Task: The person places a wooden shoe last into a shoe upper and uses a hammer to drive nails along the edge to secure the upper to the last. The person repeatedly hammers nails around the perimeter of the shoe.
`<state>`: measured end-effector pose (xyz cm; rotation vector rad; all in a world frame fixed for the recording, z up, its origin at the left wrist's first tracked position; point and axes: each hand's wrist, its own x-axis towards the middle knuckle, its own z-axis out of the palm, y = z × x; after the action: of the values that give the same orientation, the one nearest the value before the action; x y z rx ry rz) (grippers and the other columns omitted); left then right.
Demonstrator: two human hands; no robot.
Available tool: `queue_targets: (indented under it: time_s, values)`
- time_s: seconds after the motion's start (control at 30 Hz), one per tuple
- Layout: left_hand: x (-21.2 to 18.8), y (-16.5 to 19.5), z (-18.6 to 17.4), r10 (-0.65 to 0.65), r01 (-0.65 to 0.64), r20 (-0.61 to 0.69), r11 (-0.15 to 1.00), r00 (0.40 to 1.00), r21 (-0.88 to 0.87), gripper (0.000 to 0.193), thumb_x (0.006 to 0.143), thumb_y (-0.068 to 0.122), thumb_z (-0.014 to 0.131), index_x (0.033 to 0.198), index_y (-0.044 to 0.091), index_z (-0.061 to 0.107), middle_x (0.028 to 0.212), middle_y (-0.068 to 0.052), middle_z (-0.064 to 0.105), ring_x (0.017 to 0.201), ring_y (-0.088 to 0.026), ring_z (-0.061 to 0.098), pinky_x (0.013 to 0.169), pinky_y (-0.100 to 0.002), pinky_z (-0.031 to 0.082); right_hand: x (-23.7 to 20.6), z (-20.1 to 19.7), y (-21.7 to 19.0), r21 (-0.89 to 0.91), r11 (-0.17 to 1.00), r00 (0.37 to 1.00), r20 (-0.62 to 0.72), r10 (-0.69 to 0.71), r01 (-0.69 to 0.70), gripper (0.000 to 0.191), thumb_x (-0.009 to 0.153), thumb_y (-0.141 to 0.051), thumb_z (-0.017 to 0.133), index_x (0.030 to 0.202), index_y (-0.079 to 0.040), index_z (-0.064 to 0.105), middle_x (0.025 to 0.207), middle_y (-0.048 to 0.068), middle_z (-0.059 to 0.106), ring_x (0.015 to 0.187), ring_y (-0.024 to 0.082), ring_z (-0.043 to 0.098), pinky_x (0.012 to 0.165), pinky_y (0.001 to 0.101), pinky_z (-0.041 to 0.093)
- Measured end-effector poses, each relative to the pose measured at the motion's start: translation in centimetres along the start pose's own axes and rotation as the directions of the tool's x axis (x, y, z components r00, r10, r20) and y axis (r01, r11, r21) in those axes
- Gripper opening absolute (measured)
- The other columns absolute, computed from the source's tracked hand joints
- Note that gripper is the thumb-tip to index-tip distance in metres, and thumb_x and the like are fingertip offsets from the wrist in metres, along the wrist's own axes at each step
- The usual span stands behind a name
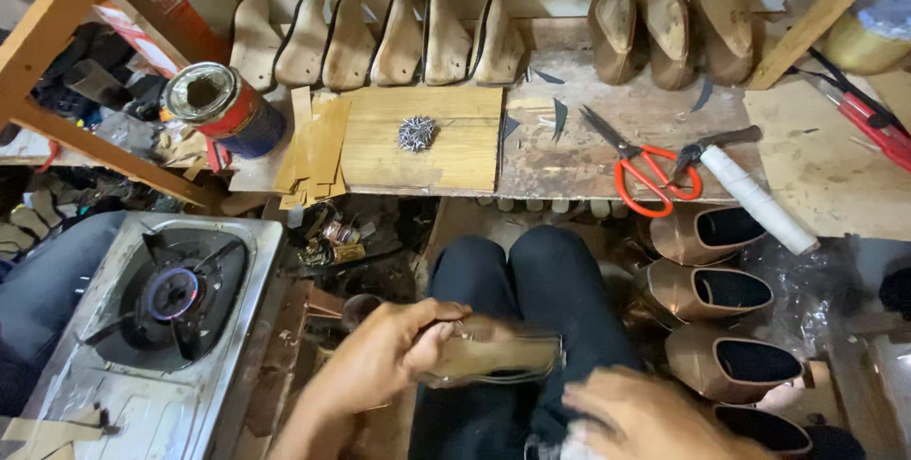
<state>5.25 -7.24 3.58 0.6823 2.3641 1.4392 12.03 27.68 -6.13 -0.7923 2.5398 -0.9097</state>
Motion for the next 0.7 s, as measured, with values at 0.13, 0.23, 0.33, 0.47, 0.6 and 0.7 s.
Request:
queue_targets:
  time_s: [0.13,0.23,0.33,0.47,0.6,0.7]
  values:
    - [4.1,-2.1,1.2,-0.187,0.184,0.089,0.982,0.978,0.040,0.031,0.096,0.032,0.064,0.112,0.008,0.076,0.084,-0.007,0.077,0.065,-0.017,0.071,0.064,-0.034,0.058,2.0,-7.9,3.6,-0.366,0.829,0.820,-0.545,0.176,-0.422,0.044,0.091,-0.038,0.063,0.123,-0.008,0.069,0.110,0.012,0.071,0.102,0.030,0.066,0.092,0.0431,0.052]
    - [7.6,-4.2,6.0,-0.202,0.191,-0.253,0.979,0.946,-0.070,0.029,0.097,0.031,0.069,0.106,0.004,0.076,0.084,-0.006,0.077,0.072,-0.012,0.071,0.069,-0.031,0.057,3.7,-12.9,7.8,-0.637,0.379,0.683,-0.730,-0.017,-0.671,0.043,0.087,-0.037,0.064,0.120,-0.010,0.069,0.118,0.012,0.071,0.104,0.032,0.066,0.087,0.0459,0.052]
    - [11.0,-6.6,9.7,-0.287,0.125,-0.286,0.872,0.914,-0.473,0.023,0.099,0.024,0.068,0.100,0.001,0.072,0.083,-0.009,0.076,0.073,-0.014,0.068,0.069,-0.030,0.056,4.5,-16.3,10.6,-0.561,0.395,0.669,-0.707,0.227,-0.727,0.049,0.091,-0.033,0.065,0.136,-0.013,0.067,0.110,0.008,0.072,0.105,0.030,0.066,0.089,0.0483,0.052]
    - [14.9,-9.5,12.2,-0.306,0.157,-0.052,0.617,0.951,-0.771,0.019,0.098,0.018,0.068,0.098,0.000,0.066,0.082,-0.011,0.075,0.070,-0.018,0.070,0.067,-0.031,0.055,3.2,-16.9,10.0,-0.350,0.757,0.666,-0.731,0.147,-0.551,0.045,0.098,-0.022,0.062,0.140,-0.006,0.062,0.117,0.017,0.068,0.108,0.034,0.065,0.092,0.0503,0.053]
    - [17.0,-11.6,12.8,-0.250,0.226,0.100,0.545,0.963,-0.807,0.016,0.097,0.017,0.067,0.096,0.001,0.063,0.079,-0.011,0.073,0.070,-0.019,0.074,0.068,-0.033,0.059,0.8,-10.1,6.5,0.429,0.895,0.342,-0.828,0.444,-0.123,0.055,0.102,-0.014,0.059,0.153,0.001,0.047,0.102,0.018,0.065,0.074,0.032,0.062,0.066,0.0525,0.052]
    - [17.4,-12.2,13.0,-0.218,0.205,0.097,0.558,0.971,-0.804,0.016,0.098,0.016,0.066,0.095,0.001,0.063,0.079,-0.011,0.073,0.070,-0.019,0.073,0.068,-0.033,0.059,0.0,-2.3,5.0,0.471,0.831,0.223,-0.880,0.419,0.296,0.025,0.104,-0.016,0.061,0.118,-0.001,0.047,0.079,0.011,0.051,0.063,0.029,0.052,0.059,0.0443,0.044]
